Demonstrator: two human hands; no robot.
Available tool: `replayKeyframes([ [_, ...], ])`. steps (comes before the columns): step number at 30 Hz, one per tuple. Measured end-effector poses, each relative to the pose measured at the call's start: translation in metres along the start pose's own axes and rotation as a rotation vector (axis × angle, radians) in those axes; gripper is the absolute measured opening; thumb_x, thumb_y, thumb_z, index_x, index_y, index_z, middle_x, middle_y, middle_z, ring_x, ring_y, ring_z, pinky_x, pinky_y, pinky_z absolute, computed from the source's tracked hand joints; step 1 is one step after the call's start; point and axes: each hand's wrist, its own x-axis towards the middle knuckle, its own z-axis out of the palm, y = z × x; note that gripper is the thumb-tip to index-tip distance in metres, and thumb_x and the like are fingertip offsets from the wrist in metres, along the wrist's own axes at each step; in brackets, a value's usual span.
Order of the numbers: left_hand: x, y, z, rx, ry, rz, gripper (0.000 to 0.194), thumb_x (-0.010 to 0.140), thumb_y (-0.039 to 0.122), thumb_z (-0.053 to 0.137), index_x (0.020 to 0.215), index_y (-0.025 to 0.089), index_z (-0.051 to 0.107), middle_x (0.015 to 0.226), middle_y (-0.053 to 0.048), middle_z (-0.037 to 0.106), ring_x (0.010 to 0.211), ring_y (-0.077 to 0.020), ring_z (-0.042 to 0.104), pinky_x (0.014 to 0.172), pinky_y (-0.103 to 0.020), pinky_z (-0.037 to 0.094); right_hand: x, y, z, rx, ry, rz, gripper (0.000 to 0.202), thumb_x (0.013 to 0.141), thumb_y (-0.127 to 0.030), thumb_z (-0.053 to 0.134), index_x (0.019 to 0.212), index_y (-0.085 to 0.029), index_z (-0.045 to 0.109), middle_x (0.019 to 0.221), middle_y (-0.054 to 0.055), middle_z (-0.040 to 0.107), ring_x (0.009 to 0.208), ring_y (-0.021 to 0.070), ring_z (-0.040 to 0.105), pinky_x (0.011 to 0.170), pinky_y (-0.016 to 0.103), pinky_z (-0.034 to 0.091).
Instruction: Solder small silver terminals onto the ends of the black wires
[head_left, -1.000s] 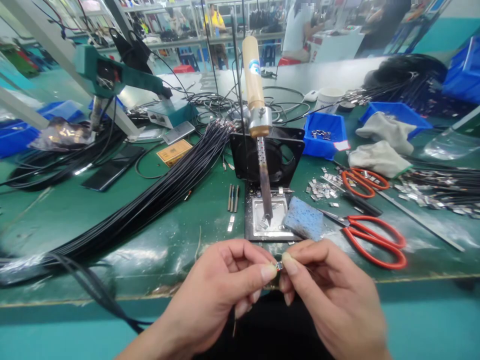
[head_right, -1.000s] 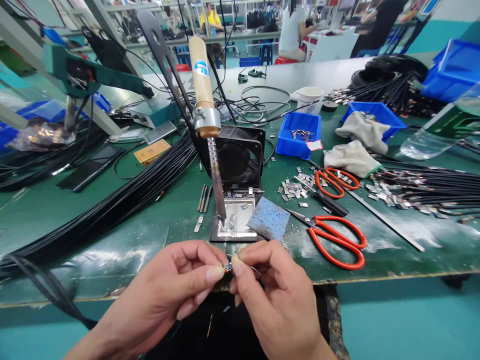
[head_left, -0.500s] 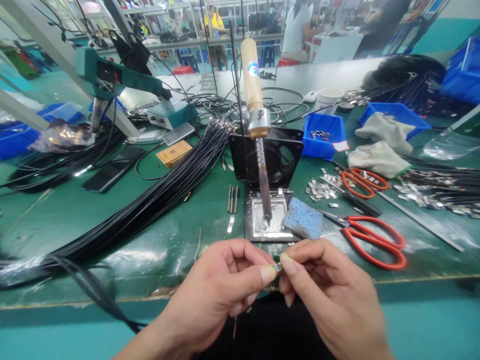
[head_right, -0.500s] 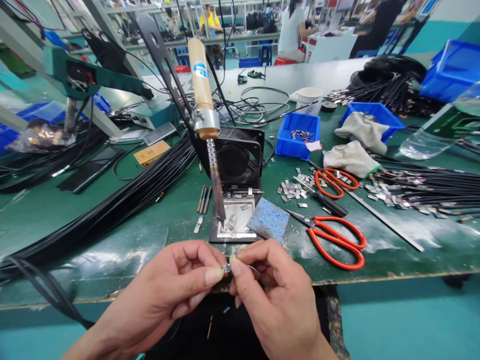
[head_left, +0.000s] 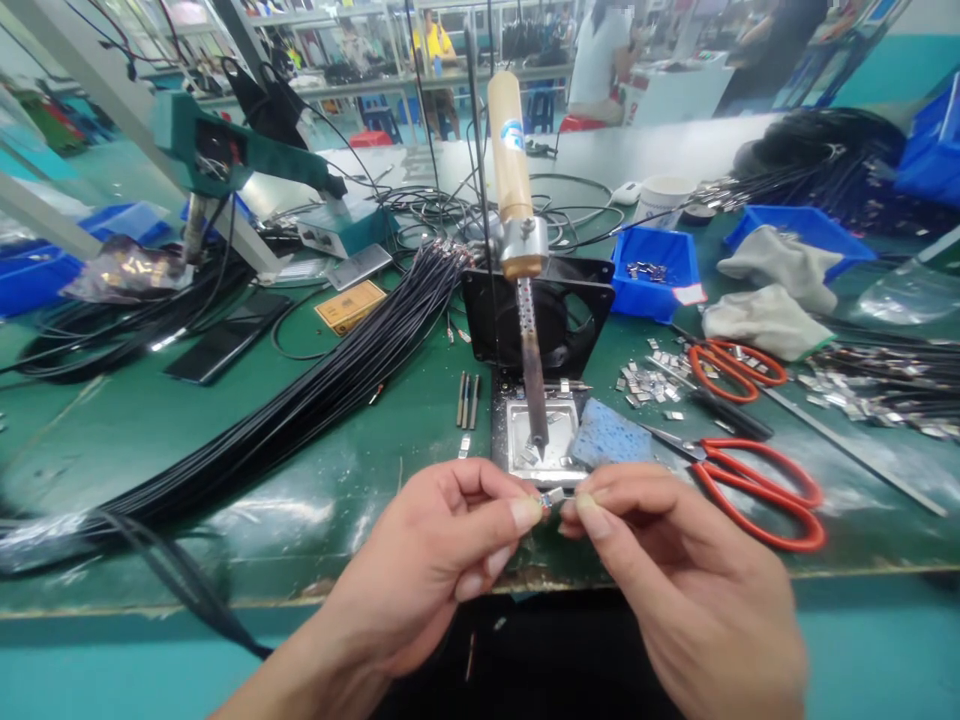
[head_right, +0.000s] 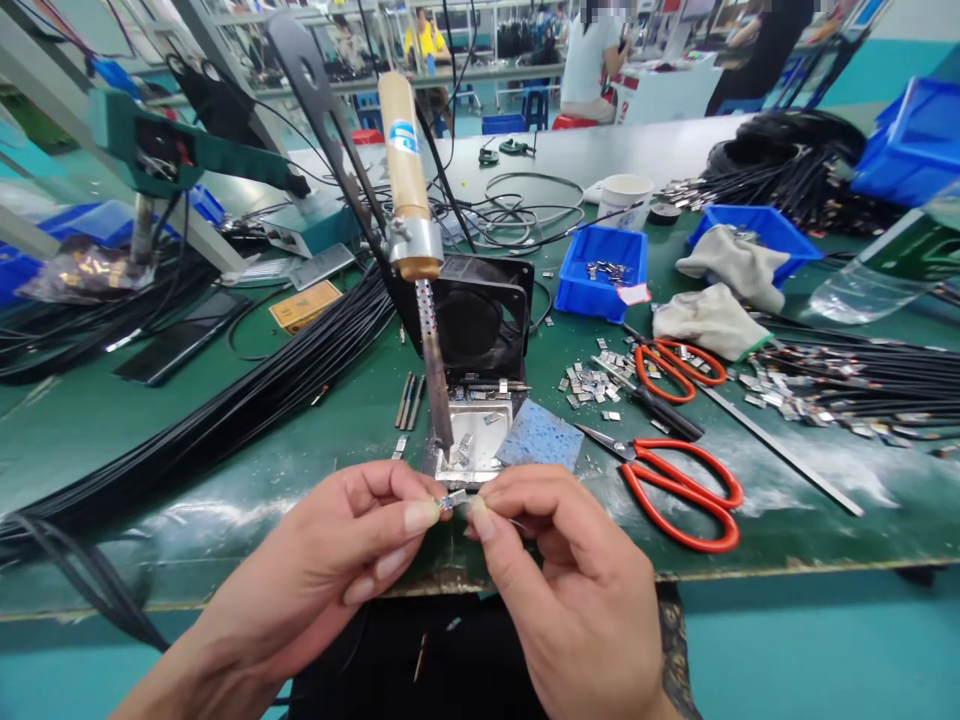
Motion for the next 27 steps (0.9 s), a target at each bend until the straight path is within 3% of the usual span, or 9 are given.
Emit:
replayKeyframes([
  [6,0.006,0.005,0.001,0.002,-0.010,-0.007,0.024,0.082,0.029,0.085,0.072,0.014,0.069,0.050,0.007,0.050,0.042,-0.0020,0.029,0.040,-0.013,0.021,0.007,0.003,-0.001,-0.041,-0.026,-0.025,0.010,0.091,-0.016,0.072,0.087,-0.025,0.073,0.097,0.004,0.074,0.092,0.0194,0.073,0.075,0.027,0.063],
  [13,0.010,0.006,-0.003,-0.007,0.004,-0.015,0.022,0.083,0.028,0.084,0.074,0.014,0.069,0.050,0.007,0.050,0.042,-0.0021,0.029,0.039,-0.013,0.020,0.011,-0.003,-0.005,-0.130,-0.042,-0.054,0.009,0.093,-0.019,0.070,0.088,-0.027,0.071,0.095,0.002,0.076,0.085,0.0176,0.075,0.074,0.025,0.063],
  [15,0.008,0.005,-0.004,-0.007,0.009,-0.020,0.023,0.081,0.028,0.086,0.074,0.014,0.069,0.053,0.006,0.051,0.043,-0.0026,0.031,0.039,-0.013,0.021,0.015,-0.006,-0.018,-0.302,0.032,-0.038,0.004,0.095,-0.028,0.068,0.092,-0.026,0.069,0.086,0.002,0.073,0.073,0.0169,0.073,0.066,0.025,0.062],
  [18,0.004,0.003,-0.008,0.000,-0.001,-0.034,0.025,0.080,0.030,0.087,0.074,0.014,0.069,0.054,0.005,0.053,0.045,-0.0032,0.032,0.040,-0.013,0.023,0.025,-0.005,-0.043,-0.629,0.157,0.003,0.020,0.091,-0.045,0.071,0.095,-0.026,0.066,0.060,-0.004,0.058,0.046,0.0129,0.057,0.041,0.023,0.046],
  [21,-0.002,-0.001,-0.011,0.020,-0.009,-0.029,0.025,0.083,0.032,0.085,0.077,0.014,0.069,0.054,0.004,0.055,0.044,-0.0030,0.033,0.041,-0.013,0.023,0.033,-0.003,-0.059,-0.840,0.008,-0.053,0.030,0.089,-0.054,0.070,0.094,-0.025,0.070,0.047,-0.009,0.039,0.034,0.0111,0.042,0.033,0.024,0.033],
  [27,-0.012,-0.006,-0.013,0.016,-0.016,-0.001,0.025,0.083,0.033,0.085,0.080,0.013,0.070,0.055,0.005,0.054,0.044,-0.0027,0.034,0.040,-0.013,0.025,0.036,-0.002,-0.049,-1.049,-0.141,-0.325,0.052,0.099,-0.061,0.051,0.108,-0.017,0.078,0.045,-0.004,0.051,0.033,0.0146,0.044,0.036,0.029,0.035],
])
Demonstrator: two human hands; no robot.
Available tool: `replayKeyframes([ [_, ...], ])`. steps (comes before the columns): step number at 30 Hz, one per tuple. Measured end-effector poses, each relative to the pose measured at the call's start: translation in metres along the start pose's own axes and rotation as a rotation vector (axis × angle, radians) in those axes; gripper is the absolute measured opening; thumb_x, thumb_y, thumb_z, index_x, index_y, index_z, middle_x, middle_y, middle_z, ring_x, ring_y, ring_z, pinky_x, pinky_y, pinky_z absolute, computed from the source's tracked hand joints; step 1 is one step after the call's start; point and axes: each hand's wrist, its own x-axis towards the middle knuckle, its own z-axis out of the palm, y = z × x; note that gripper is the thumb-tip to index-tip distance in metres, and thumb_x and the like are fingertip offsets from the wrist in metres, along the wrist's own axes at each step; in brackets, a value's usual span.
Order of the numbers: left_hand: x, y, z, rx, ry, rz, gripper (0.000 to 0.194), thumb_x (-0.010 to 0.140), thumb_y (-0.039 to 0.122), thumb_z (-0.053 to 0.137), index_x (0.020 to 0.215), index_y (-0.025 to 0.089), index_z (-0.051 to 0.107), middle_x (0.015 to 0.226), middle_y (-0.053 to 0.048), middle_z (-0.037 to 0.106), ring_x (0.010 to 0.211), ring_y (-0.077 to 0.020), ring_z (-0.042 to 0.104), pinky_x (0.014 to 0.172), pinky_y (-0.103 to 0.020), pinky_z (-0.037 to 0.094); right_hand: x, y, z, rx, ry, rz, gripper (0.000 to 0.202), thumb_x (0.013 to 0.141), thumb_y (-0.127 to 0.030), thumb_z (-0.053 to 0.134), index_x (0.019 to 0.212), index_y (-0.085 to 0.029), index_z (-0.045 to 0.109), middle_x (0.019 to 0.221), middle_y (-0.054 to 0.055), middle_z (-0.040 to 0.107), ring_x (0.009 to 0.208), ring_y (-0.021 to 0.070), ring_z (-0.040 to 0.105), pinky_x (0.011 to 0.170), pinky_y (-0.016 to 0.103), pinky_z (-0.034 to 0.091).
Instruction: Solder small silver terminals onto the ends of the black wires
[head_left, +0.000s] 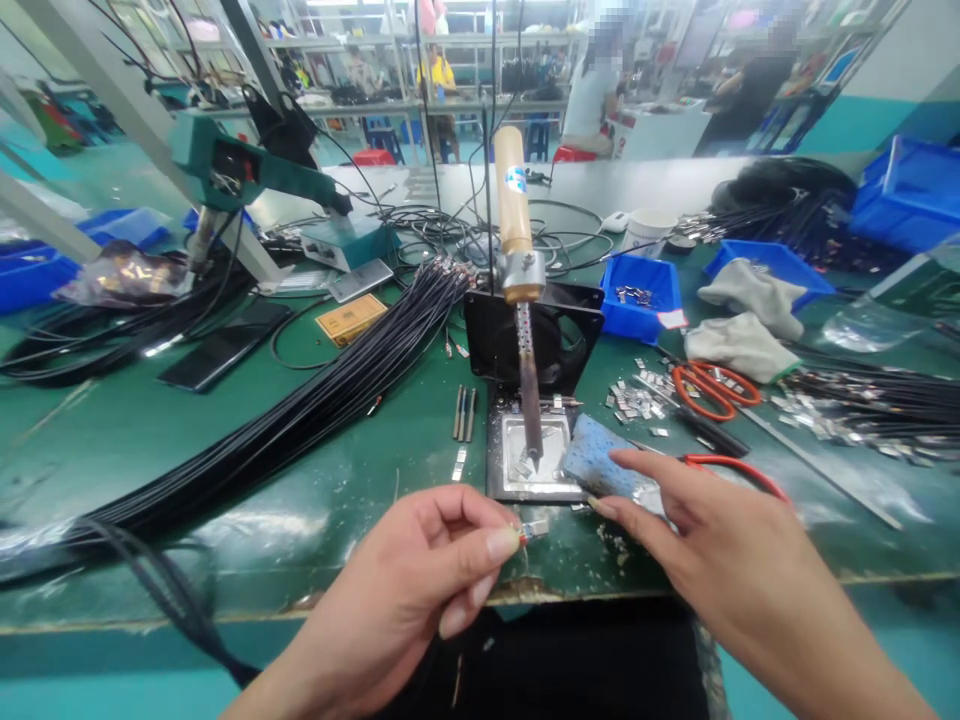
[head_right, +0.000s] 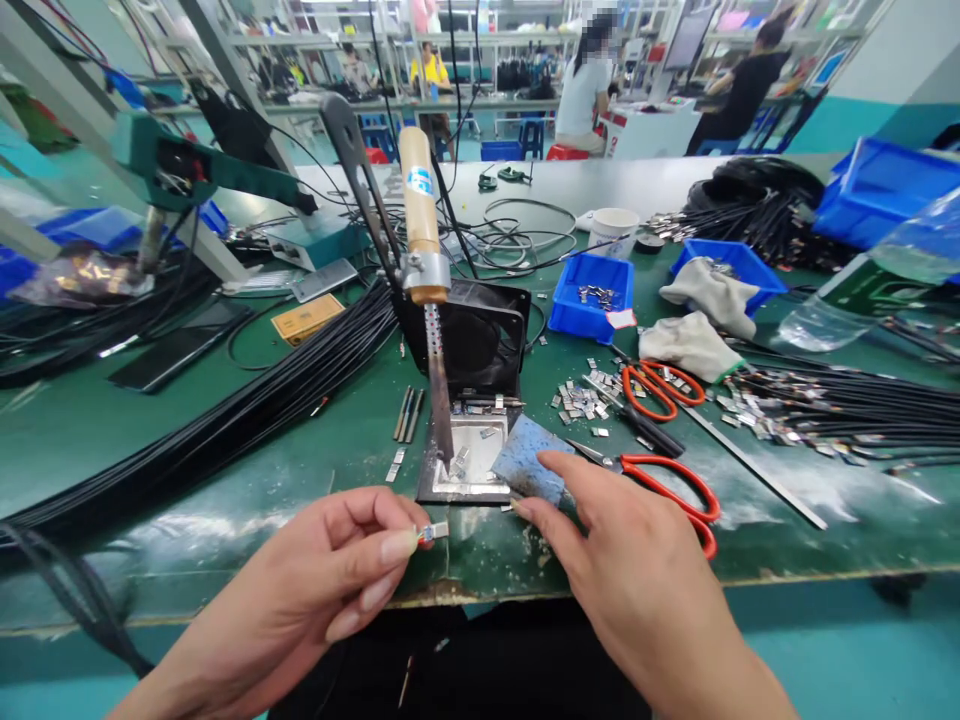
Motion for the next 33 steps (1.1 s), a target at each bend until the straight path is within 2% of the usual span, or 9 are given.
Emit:
replayKeyframes([
  [5,-0.009,-0.004,0.001,-0.009,0.002,0.026,0.024,0.082,0.032,0.086,0.081,0.014,0.070,0.056,0.004,0.055,0.044,-0.0027,0.034,0.039,-0.012,0.025,0.006,-0.011,0.012,-0.164,-0.023,-0.072,0.029,0.099,-0.044,0.058,0.097,-0.021,0.076,0.070,0.004,0.077,0.056,0.0231,0.072,0.050,0.032,0.046],
  [9,-0.017,-0.007,0.000,-0.008,-0.023,0.040,0.025,0.083,0.032,0.084,0.091,0.014,0.069,0.056,0.004,0.055,0.043,-0.0027,0.034,0.039,-0.012,0.025,0.008,-0.012,0.017,-0.223,-0.032,-0.107,0.030,0.101,-0.032,0.051,0.084,-0.022,0.073,0.068,0.004,0.077,0.055,0.0226,0.072,0.049,0.032,0.043],
  [14,-0.027,-0.009,-0.003,0.022,-0.044,0.058,0.046,0.083,0.034,0.084,0.120,0.013,0.065,0.057,0.004,0.057,0.043,-0.0037,0.038,0.038,-0.012,0.027,0.000,-0.010,-0.018,-0.105,0.118,-0.075,0.028,0.101,-0.033,0.052,0.096,-0.019,0.076,0.080,0.006,0.082,0.064,0.0222,0.077,0.054,0.030,0.052],
  [16,-0.030,-0.010,-0.005,0.025,-0.066,0.066,0.055,0.084,0.034,0.083,0.130,0.013,0.061,0.058,0.004,0.059,0.042,-0.0037,0.040,0.039,-0.012,0.029,-0.007,-0.010,-0.038,0.033,0.187,0.035,0.020,0.096,-0.036,0.061,0.094,-0.023,0.077,0.061,-0.001,0.075,0.044,0.0167,0.068,0.041,0.026,0.046],
  [19,-0.033,-0.011,-0.005,0.018,-0.134,0.079,0.062,0.085,0.033,0.082,0.137,0.013,0.057,0.058,0.003,0.061,0.040,-0.0028,0.042,0.039,-0.012,0.031,-0.017,-0.013,-0.054,0.303,0.046,0.088,0.016,0.091,-0.039,0.070,0.094,-0.026,0.079,0.053,-0.004,0.070,0.038,0.0142,0.062,0.034,0.022,0.044],
  [22,-0.034,-0.013,-0.005,0.000,-0.193,0.090,0.066,0.084,0.034,0.083,0.140,0.013,0.055,0.059,0.003,0.062,0.039,-0.0033,0.043,0.039,-0.012,0.032,-0.018,-0.021,-0.044,0.577,-0.129,0.177,0.023,0.092,-0.044,0.068,0.091,-0.025,0.081,0.055,-0.002,0.070,0.043,0.0147,0.061,0.038,0.022,0.047],
  [25,-0.032,-0.014,-0.004,0.014,-0.160,0.086,0.066,0.086,0.032,0.082,0.143,0.013,0.054,0.060,0.001,0.063,0.040,-0.0035,0.043,0.038,-0.012,0.032,-0.011,-0.031,-0.024,0.746,-0.272,0.296,0.032,0.094,-0.048,0.063,0.092,-0.021,0.081,0.064,0.001,0.070,0.053,0.0161,0.062,0.045,0.024,0.049],
  [28,-0.032,-0.010,-0.003,0.030,-0.087,0.118,0.067,0.088,0.030,0.080,0.147,0.014,0.053,0.059,0.001,0.062,0.041,-0.0026,0.041,0.039,-0.011,0.031,0.001,-0.038,-0.007,0.751,-0.294,0.357,0.035,0.094,-0.049,0.061,0.091,-0.019,0.078,0.071,0.003,0.070,0.060,0.0170,0.060,0.049,0.026,0.045],
  [33,-0.035,0.001,-0.002,0.034,-0.030,0.202,0.071,0.088,0.030,0.081,0.151,0.016,0.050,0.059,0.002,0.062,0.042,-0.0025,0.040,0.041,-0.012,0.033,0.017,-0.042,0.004,0.721,-0.266,0.365,0.034,0.094,-0.047,0.060,0.080,-0.018,0.072,0.065,0.001,0.064,0.058,0.0152,0.053,0.053,0.026,0.041],
])
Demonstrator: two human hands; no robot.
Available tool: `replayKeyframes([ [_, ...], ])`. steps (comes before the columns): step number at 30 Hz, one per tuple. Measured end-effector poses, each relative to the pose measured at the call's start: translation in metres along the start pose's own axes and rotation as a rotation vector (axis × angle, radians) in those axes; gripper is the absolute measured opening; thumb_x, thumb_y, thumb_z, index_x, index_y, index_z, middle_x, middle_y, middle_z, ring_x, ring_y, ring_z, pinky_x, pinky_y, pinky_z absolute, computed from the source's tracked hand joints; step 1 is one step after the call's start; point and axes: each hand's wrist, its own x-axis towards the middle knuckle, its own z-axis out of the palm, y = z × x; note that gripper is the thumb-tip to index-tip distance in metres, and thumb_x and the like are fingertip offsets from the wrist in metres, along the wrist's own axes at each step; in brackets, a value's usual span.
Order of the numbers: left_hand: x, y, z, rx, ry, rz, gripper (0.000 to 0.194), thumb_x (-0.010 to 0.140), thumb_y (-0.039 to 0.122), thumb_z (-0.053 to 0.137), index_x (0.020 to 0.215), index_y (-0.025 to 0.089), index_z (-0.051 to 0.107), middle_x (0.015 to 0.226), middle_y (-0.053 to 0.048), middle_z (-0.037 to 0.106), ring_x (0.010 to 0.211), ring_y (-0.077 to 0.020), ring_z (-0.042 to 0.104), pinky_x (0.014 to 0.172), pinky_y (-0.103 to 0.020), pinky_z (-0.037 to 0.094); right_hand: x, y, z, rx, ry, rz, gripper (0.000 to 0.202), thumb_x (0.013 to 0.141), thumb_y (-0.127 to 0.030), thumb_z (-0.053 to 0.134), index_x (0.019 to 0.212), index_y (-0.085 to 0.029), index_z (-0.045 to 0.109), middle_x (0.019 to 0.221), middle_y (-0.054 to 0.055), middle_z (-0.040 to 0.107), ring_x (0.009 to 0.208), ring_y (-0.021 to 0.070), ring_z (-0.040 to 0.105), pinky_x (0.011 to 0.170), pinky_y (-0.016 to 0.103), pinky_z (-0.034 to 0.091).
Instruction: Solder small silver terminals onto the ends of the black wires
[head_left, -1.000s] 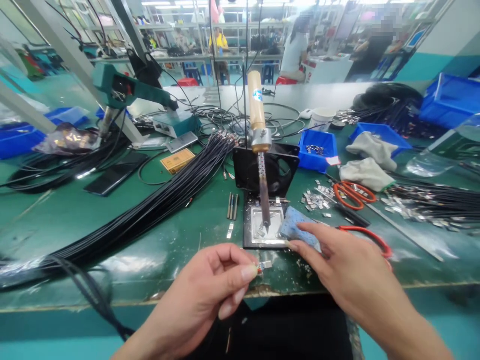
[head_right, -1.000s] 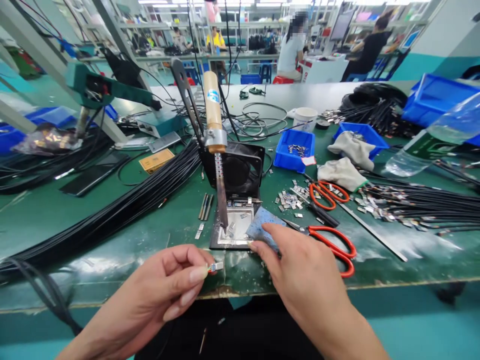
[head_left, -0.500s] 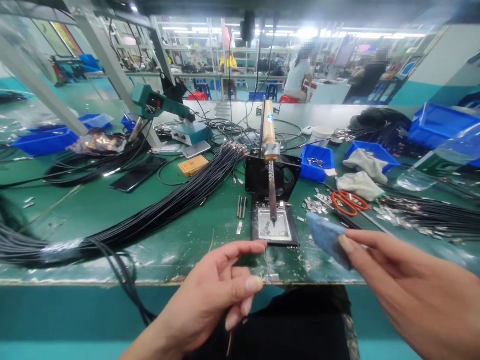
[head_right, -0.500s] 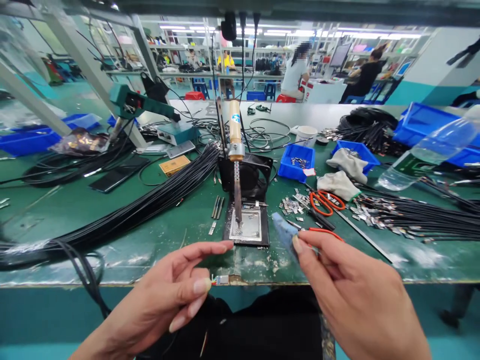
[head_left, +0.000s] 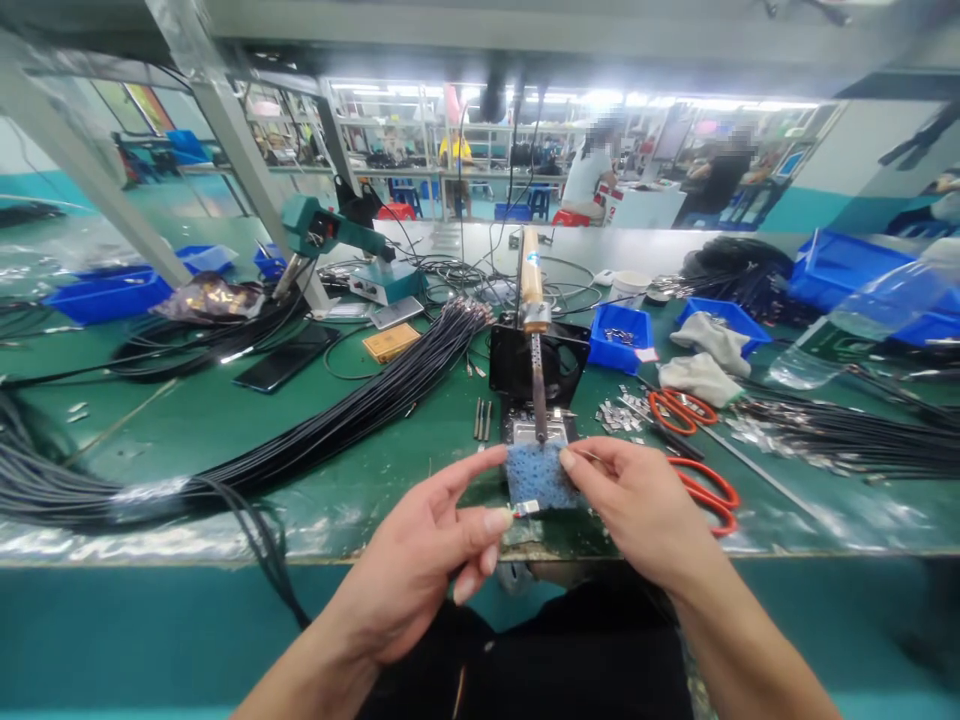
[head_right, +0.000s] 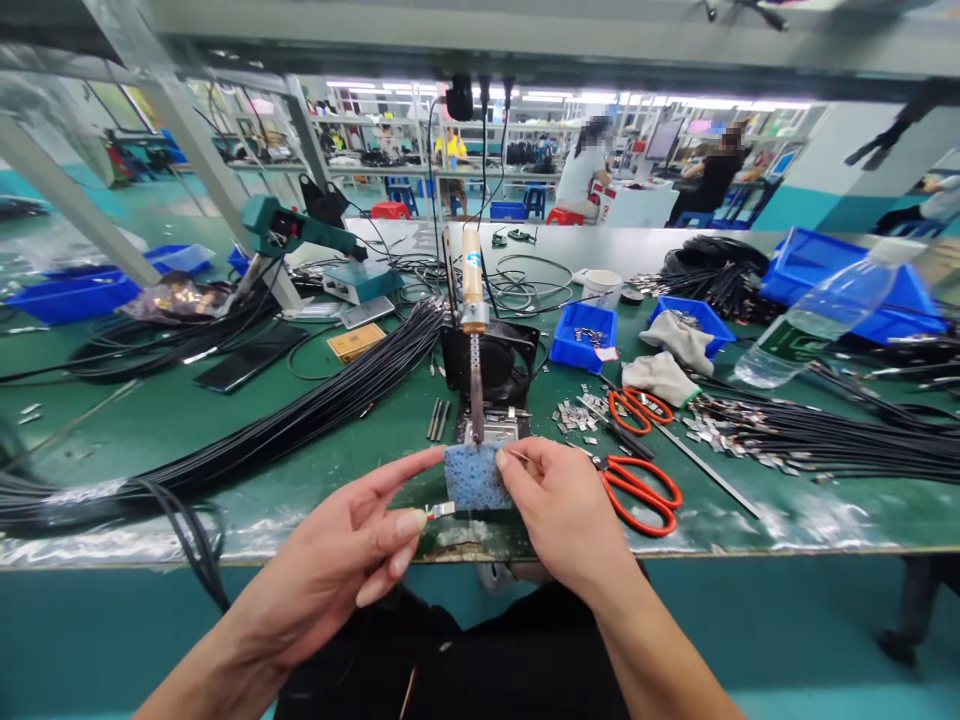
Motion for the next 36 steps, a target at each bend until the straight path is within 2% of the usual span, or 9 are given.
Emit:
replayKeyframes([
  [6,-0.010,-0.005,0.005,0.021,-0.065,-0.028,0.071,0.088,0.033,0.081,0.152,0.022,0.050,0.059,0.001,0.063,0.041,-0.0030,0.041,0.039,-0.012,0.031,-0.014,-0.005,0.004,-0.003,0.043,-0.018,0.032,0.094,-0.049,0.060,0.090,-0.021,0.073,0.074,0.002,0.069,0.064,0.0175,0.056,0.054,0.027,0.042],
  [12,-0.019,-0.014,0.008,0.041,-0.089,-0.089,0.075,0.086,0.034,0.083,0.153,0.025,0.049,0.059,0.003,0.061,0.040,-0.0030,0.041,0.038,-0.012,0.032,-0.027,-0.007,0.006,-0.063,0.074,-0.045,0.032,0.095,-0.049,0.059,0.090,-0.022,0.074,0.054,-0.005,0.047,0.051,0.0141,0.041,0.047,0.026,0.032],
  [16,-0.015,-0.008,0.007,0.031,-0.070,-0.045,0.070,0.087,0.035,0.082,0.150,0.022,0.052,0.059,0.002,0.063,0.041,-0.0030,0.042,0.039,-0.012,0.032,-0.022,-0.006,0.008,-0.081,0.096,-0.068,0.034,0.095,-0.050,0.058,0.093,-0.021,0.074,0.058,-0.002,0.057,0.053,0.0163,0.051,0.049,0.026,0.038],
  [21,-0.005,-0.009,0.002,0.048,-0.023,-0.052,0.064,0.088,0.032,0.081,0.144,0.017,0.056,0.060,0.001,0.064,0.042,-0.0028,0.043,0.041,-0.012,0.034,-0.013,0.008,0.003,-0.115,0.071,-0.042,0.035,0.095,-0.049,0.058,0.089,-0.019,0.075,0.061,0.000,0.063,0.053,0.0163,0.054,0.048,0.027,0.039],
  [24,0.001,-0.013,-0.001,0.037,0.009,-0.041,0.051,0.089,0.030,0.080,0.134,0.015,0.063,0.061,0.001,0.065,0.044,-0.0040,0.046,0.043,-0.012,0.036,-0.006,0.019,-0.015,-0.153,0.111,-0.012,0.035,0.094,-0.049,0.058,0.088,-0.019,0.075,0.066,0.001,0.065,0.058,0.0170,0.055,0.052,0.027,0.041],
  [28,0.013,-0.014,0.000,0.010,0.024,-0.045,0.022,0.084,0.029,0.083,0.093,0.010,0.074,0.074,-0.007,0.072,0.048,-0.0043,0.051,0.044,-0.013,0.039,-0.004,0.025,-0.039,-0.214,0.242,0.023,0.034,0.090,-0.052,0.065,0.103,-0.020,0.067,0.056,-0.007,0.042,0.051,0.0150,0.044,0.049,0.027,0.036],
  [30,0.018,-0.013,0.003,0.004,0.020,-0.056,0.025,0.082,0.030,0.084,0.078,0.009,0.073,0.077,-0.008,0.072,0.047,-0.0025,0.049,0.045,-0.013,0.039,-0.013,0.024,-0.043,-0.210,0.250,0.010,0.038,0.092,-0.056,0.062,0.108,-0.022,0.059,0.058,-0.008,0.044,0.052,0.0150,0.045,0.048,0.026,0.039],
  [32,0.022,-0.014,0.005,0.003,0.018,-0.066,0.026,0.082,0.031,0.084,0.077,0.008,0.074,0.071,-0.006,0.068,0.046,-0.0018,0.047,0.045,-0.013,0.038,-0.027,0.022,-0.040,-0.197,0.205,-0.063,0.030,0.098,-0.054,0.054,0.103,-0.024,0.056,0.069,-0.003,0.058,0.060,0.0157,0.054,0.052,0.025,0.044],
  [36,0.030,-0.015,0.007,0.001,0.040,-0.074,0.023,0.082,0.029,0.085,0.085,0.009,0.076,0.062,-0.001,0.063,0.047,-0.0026,0.044,0.045,-0.012,0.034,-0.046,0.021,-0.020,-0.153,0.131,-0.231,0.019,0.106,-0.037,0.048,0.092,-0.026,0.055,0.073,-0.003,0.057,0.062,0.0134,0.053,0.057,0.023,0.046],
])
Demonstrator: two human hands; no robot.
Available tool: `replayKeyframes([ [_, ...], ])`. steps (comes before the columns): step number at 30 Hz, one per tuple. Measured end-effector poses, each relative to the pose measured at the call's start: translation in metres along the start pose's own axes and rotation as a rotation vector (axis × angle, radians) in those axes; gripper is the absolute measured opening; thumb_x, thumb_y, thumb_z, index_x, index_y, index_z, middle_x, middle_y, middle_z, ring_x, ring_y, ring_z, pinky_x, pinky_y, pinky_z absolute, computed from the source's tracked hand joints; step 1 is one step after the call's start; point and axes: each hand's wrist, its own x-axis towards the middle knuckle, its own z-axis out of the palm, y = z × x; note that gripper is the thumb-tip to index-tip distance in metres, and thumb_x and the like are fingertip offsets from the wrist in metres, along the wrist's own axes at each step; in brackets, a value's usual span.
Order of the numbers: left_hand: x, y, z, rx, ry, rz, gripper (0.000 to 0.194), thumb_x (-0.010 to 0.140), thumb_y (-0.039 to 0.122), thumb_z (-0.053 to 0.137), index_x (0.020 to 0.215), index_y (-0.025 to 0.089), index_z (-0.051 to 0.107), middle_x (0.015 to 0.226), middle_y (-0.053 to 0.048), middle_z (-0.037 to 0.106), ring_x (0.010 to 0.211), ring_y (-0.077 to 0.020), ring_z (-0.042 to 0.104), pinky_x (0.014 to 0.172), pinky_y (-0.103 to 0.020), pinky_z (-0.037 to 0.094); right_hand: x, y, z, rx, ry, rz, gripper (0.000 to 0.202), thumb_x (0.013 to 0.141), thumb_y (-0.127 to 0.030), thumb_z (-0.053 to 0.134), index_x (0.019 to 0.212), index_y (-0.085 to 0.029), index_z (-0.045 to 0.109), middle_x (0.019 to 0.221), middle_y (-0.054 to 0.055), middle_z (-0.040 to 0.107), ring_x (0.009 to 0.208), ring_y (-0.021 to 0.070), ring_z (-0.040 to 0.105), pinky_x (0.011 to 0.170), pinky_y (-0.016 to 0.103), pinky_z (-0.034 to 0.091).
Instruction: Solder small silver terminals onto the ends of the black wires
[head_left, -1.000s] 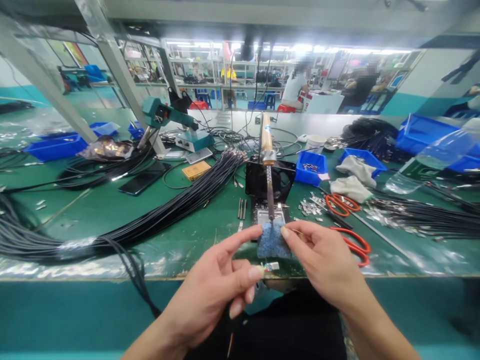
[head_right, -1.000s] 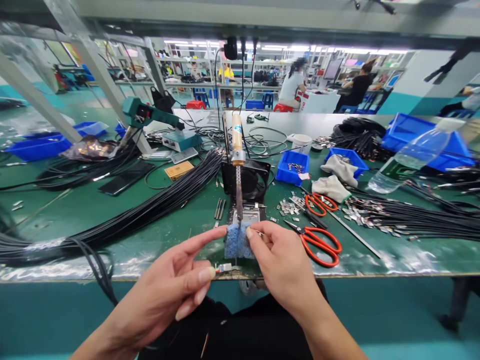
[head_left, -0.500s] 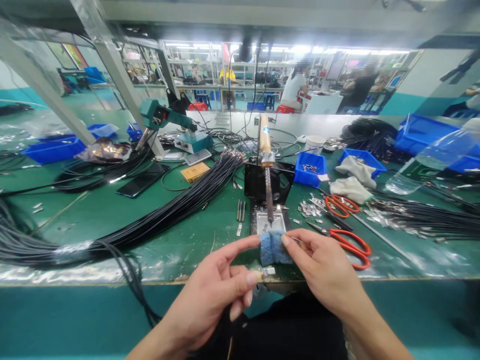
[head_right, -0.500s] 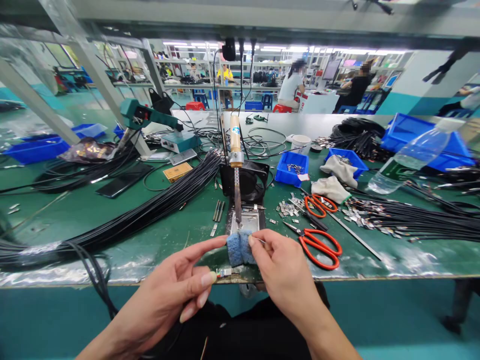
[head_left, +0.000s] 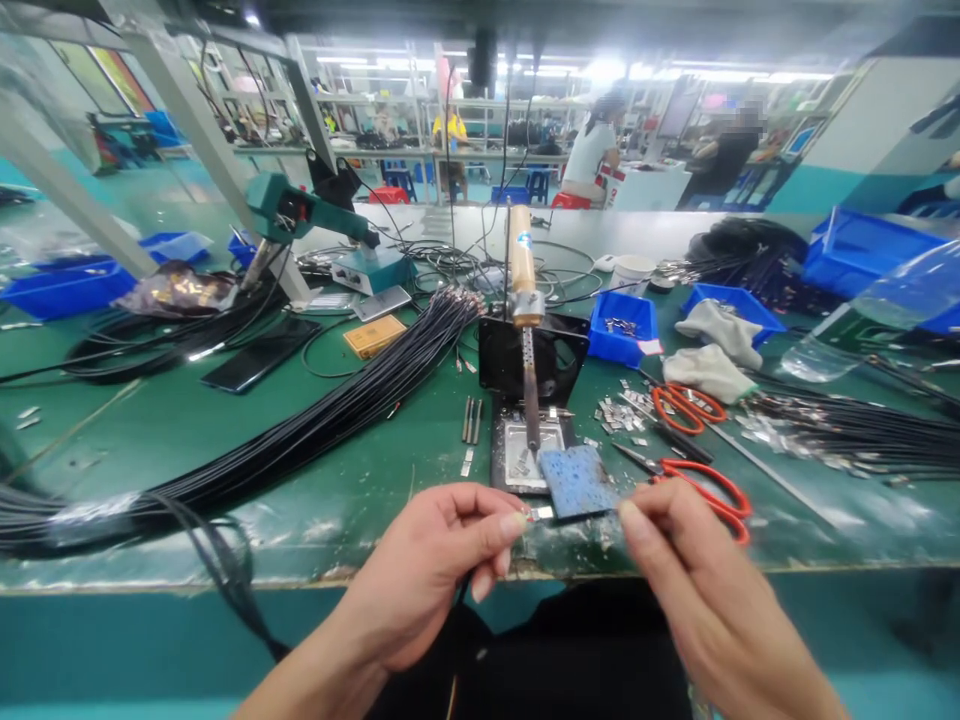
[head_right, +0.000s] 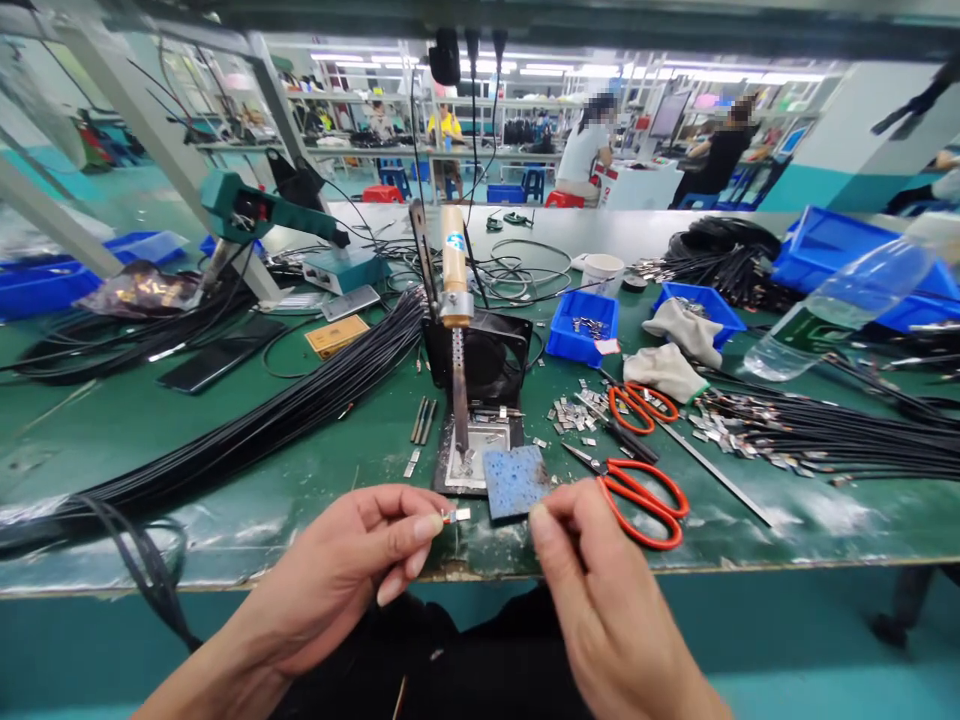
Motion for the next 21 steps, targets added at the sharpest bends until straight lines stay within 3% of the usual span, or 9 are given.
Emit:
replayKeyframes([
  [5,0.005,0.001,0.001,-0.004,0.008,-0.001,0.022,0.081,0.029,0.086,0.081,0.010,0.075,0.062,-0.001,0.062,0.051,-0.0048,0.046,0.046,-0.012,0.034,-0.002,0.006,0.026,0.199,-0.001,-0.154,0.010,0.102,-0.018,0.055,0.096,-0.025,0.059,0.090,0.000,0.057,0.081,0.0144,0.059,0.070,0.025,0.051],
  [11,0.010,0.003,0.004,-0.019,0.029,-0.015,0.020,0.080,0.025,0.087,0.075,0.011,0.073,0.078,-0.003,0.067,0.052,-0.0037,0.047,0.046,-0.013,0.036,0.003,0.010,0.041,0.334,0.074,-0.117,0.010,0.098,-0.013,0.060,0.096,-0.023,0.061,0.094,0.003,0.058,0.077,0.0145,0.063,0.062,0.025,0.054],
  [21,0.016,0.005,0.003,-0.049,0.024,-0.065,0.023,0.079,0.027,0.088,0.075,0.011,0.073,0.085,-0.004,0.069,0.050,-0.0012,0.047,0.041,-0.011,0.033,0.003,0.010,0.051,0.403,0.204,-0.110,0.020,0.090,-0.006,0.069,0.096,-0.025,0.072,0.100,0.003,0.074,0.093,0.0175,0.074,0.080,0.027,0.063],
])
